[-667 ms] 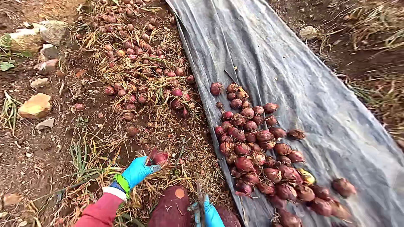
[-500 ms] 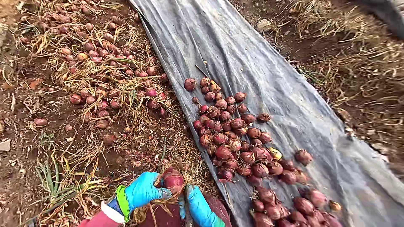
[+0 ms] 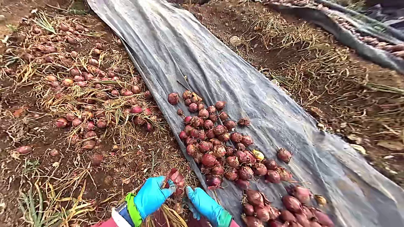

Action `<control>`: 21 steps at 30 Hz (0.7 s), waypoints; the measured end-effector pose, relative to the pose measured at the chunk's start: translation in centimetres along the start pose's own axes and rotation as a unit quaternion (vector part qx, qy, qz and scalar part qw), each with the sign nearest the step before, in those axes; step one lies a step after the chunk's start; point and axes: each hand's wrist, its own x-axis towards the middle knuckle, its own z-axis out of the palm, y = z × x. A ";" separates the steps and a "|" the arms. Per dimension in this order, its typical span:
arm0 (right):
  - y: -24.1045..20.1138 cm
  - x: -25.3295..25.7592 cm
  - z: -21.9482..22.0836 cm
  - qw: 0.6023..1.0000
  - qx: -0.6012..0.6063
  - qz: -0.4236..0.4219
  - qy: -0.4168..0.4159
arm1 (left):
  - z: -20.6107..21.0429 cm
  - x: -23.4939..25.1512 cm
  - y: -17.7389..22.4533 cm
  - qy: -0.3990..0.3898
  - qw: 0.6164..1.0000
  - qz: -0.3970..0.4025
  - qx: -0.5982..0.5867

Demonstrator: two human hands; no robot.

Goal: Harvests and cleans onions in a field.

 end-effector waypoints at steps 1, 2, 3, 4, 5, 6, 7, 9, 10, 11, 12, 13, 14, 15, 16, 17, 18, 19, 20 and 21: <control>0.5 -0.7 -0.7 1.000 -0.013 0.021 0.006 | 1.2 0.0 0.4 0.024 0.998 0.005 -0.054; 1.0 -1.6 -1.1 0.999 -0.025 0.037 0.006 | 2.3 -0.1 1.0 0.036 0.995 0.014 -0.091; 1.5 -2.7 -1.2 0.999 -0.027 0.041 -0.002 | 3.1 -0.3 1.7 0.032 0.996 0.019 -0.085; 1.5 -4.0 -0.9 0.999 -0.016 0.031 -0.011 | 3.5 -0.6 2.7 0.005 1.000 0.013 -0.028; 1.1 -5.3 -0.4 1.000 -0.006 0.004 -0.011 | 3.5 -1.0 4.2 -0.049 0.997 -0.008 0.063; 0.6 -6.3 0.0 1.000 0.002 -0.028 -0.009 | 3.7 -1.5 6.2 -0.120 0.980 -0.034 0.153; 0.2 -7.0 0.4 0.998 0.008 -0.061 0.001 | 3.9 -2.1 8.2 -0.181 0.958 -0.050 0.217; -0.5 -7.7 0.9 0.993 0.024 -0.115 0.026 | 4.5 -3.2 11.2 -0.226 0.937 -0.056 0.259; -0.7 -7.5 0.8 0.988 0.043 -0.143 0.046 | 4.7 -3.0 11.2 -0.196 0.943 -0.040 0.265; -0.8 -6.8 0.2 0.981 0.064 -0.169 0.075 | 4.4 -2.1 10.4 -0.134 0.956 -0.022 0.259; -1.2 -6.1 -0.8 0.975 0.073 -0.181 0.108 | 3.5 -0.5 8.8 -0.051 0.967 -0.010 0.251; -1.7 -5.4 -1.9 0.969 0.081 -0.190 0.135 | 1.9 0.9 7.3 0.024 0.972 -0.017 0.234; -2.0 -4.7 -2.9 0.963 0.093 -0.192 0.162 | -0.2 1.7 5.5 0.088 0.973 -0.034 0.210; -2.1 -3.8 -4.0 0.960 0.100 -0.186 0.185 | -2.5 1.9 3.5 0.144 0.971 -0.051 0.186; -2.1 -2.7 -5.0 0.957 0.106 -0.175 0.205 | -5.1 1.6 1.2 0.194 0.964 -0.067 0.169; -1.9 -1.5 -5.6 0.958 0.108 -0.155 0.216 | -7.8 0.9 -1.8 0.236 0.954 -0.086 0.163; -1.4 -0.3 -5.6 0.960 0.110 -0.135 0.218 | -10.5 -0.2 -5.6 0.267 0.940 -0.117 0.174; -0.6 0.9 -5.1 0.965 0.111 -0.112 0.210 | -13.2 -1.5 -9.9 0.282 0.925 -0.166 0.194; 0.4 2.0 -4.3 0.968 0.118 -0.090 0.203 | -15.5 -2.8 -14.5 0.284 0.907 -0.226 0.216; 1.7 2.9 -3.3 0.970 0.128 -0.066 0.195 | -17.6 -4.5 -18.9 0.269 0.884 -0.296 0.241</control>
